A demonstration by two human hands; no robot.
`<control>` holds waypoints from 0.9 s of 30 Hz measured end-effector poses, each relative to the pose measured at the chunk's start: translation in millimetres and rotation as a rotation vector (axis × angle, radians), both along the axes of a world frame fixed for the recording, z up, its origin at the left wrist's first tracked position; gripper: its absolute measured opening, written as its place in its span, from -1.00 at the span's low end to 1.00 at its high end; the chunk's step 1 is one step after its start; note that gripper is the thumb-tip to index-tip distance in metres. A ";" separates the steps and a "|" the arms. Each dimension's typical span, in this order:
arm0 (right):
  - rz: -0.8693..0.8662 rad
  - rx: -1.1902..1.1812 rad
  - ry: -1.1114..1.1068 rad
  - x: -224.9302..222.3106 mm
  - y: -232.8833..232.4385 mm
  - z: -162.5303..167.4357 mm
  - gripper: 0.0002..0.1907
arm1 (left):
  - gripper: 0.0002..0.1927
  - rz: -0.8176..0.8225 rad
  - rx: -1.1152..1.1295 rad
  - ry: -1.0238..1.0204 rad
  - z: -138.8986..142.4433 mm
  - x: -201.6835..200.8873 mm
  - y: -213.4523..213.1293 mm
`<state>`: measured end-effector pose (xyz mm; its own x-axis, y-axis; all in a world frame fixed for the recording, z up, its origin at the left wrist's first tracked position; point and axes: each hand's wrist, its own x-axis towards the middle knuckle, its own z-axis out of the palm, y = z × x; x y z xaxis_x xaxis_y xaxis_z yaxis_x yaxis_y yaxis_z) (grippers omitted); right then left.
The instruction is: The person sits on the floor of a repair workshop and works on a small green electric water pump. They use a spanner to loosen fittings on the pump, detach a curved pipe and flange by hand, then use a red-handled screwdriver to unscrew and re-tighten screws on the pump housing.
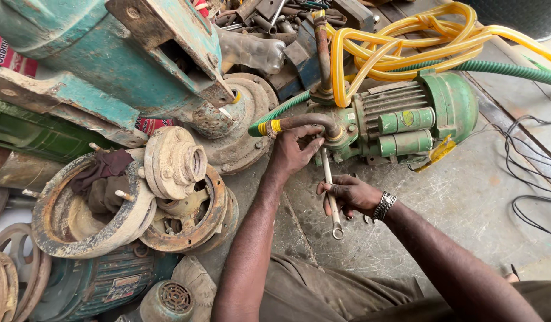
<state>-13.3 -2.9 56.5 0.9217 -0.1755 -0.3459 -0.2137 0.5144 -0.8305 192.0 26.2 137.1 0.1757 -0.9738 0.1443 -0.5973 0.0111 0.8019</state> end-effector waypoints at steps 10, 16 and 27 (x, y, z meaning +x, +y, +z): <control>0.049 -0.052 0.025 -10.2 -11.4 0.9 -0.65 | -0.71 -0.069 -0.046 -0.137 -4.7 4.2 -7.6; 0.073 -0.069 0.006 -10.2 -14.5 2.7 -0.66 | -0.79 0.039 0.060 0.115 -12.1 4.3 -3.8; 0.088 -0.020 -0.015 -6.2 -15.5 0.9 -0.67 | -0.78 0.009 0.012 0.023 -2.6 -1.5 -3.1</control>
